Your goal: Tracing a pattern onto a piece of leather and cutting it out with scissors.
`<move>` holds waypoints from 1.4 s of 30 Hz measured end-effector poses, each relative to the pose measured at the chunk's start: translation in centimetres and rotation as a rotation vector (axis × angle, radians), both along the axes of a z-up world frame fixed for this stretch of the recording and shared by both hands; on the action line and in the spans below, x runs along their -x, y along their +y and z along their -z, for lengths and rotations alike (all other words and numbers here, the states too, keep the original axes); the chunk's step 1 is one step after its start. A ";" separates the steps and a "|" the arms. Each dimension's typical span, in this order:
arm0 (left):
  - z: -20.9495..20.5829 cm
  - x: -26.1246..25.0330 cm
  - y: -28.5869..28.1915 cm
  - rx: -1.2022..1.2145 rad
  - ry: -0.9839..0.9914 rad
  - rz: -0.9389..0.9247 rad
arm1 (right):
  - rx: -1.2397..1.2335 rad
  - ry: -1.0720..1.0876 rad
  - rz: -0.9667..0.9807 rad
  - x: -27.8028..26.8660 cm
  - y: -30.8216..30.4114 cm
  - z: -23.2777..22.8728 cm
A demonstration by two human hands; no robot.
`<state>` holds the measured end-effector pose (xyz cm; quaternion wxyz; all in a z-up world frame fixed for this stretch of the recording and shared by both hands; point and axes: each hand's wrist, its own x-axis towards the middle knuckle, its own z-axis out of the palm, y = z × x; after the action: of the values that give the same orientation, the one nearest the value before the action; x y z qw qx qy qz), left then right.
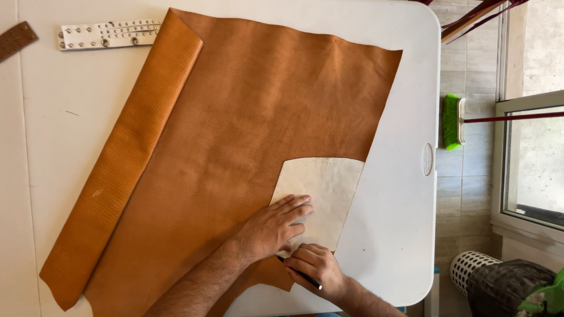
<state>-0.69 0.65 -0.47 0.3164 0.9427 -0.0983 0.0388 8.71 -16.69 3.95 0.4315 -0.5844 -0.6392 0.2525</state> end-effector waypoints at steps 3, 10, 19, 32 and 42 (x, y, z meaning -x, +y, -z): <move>0.2 -0.1 0.1 -0.036 0.034 0.029 | 0.009 0.005 0.009 -0.2 -0.8 0.1; 0.7 0.1 -0.1 -0.078 0.050 0.057 | 0.028 -0.014 0.030 -0.8 -1.6 -1.3; -1.0 0.1 -1.3 -0.073 -0.015 -0.055 | 0.002 -0.053 0.050 -0.1 -1.8 -0.8; -0.7 0.6 -1.7 -0.150 -0.022 0.006 | 0.027 -0.006 0.055 -0.7 -2.3 -1.6; 0.8 0.4 -2.5 0.183 0.181 -0.132 | -0.041 -0.081 0.219 -0.8 -2.7 0.1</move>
<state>-1.05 -1.86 -1.27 0.4055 0.9139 -0.0031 -0.0170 9.54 -19.36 3.87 0.4421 -0.6514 -0.5936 0.1668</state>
